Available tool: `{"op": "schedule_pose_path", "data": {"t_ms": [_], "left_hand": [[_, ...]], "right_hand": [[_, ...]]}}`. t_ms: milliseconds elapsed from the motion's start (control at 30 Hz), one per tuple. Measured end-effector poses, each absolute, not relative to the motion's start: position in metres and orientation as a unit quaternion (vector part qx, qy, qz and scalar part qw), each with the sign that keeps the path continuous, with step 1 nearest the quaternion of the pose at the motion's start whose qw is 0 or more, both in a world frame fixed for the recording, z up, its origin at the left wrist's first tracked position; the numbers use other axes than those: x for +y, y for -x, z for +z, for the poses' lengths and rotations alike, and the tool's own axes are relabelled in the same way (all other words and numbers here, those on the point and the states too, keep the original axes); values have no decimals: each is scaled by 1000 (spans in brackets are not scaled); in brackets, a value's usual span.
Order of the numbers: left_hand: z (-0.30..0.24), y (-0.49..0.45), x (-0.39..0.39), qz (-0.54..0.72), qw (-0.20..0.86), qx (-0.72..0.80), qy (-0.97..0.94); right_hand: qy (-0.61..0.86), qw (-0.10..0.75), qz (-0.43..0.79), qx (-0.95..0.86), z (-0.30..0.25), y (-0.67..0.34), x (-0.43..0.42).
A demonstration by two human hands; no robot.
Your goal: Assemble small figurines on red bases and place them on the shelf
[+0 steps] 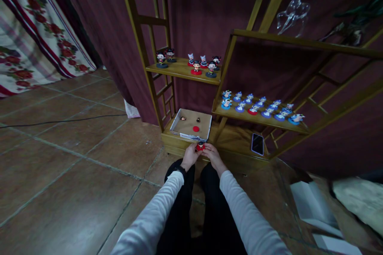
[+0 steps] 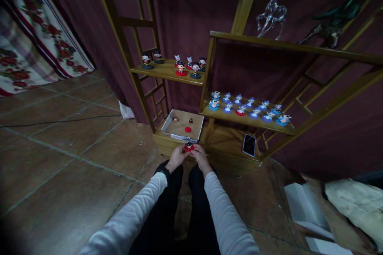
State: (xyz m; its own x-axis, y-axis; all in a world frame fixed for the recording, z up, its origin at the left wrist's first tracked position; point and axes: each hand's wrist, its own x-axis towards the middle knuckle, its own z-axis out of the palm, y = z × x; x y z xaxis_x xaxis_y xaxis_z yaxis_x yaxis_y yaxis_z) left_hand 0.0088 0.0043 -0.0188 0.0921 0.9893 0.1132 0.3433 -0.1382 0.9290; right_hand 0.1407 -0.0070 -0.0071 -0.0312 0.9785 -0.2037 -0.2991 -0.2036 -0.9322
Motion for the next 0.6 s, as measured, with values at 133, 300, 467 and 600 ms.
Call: {"op": "schedule_pose_path", "data": {"t_ms": [133,300,467,600], "left_hand": [[-18,-9,3,403,362,536,-648],[-17,-10,2,392,349,541,-657],[-18,-9,3,383,340,531,-675],[-22,-8,5,416,389,506,-648]], "right_hand": [[471,518,613,-366,-10,-140,-5],[472,514,612,-373,-10,-140,-5],[478,515,608,-370,-7,-138,-6],[474,518,610,-367,-6,-137,-7]]}}
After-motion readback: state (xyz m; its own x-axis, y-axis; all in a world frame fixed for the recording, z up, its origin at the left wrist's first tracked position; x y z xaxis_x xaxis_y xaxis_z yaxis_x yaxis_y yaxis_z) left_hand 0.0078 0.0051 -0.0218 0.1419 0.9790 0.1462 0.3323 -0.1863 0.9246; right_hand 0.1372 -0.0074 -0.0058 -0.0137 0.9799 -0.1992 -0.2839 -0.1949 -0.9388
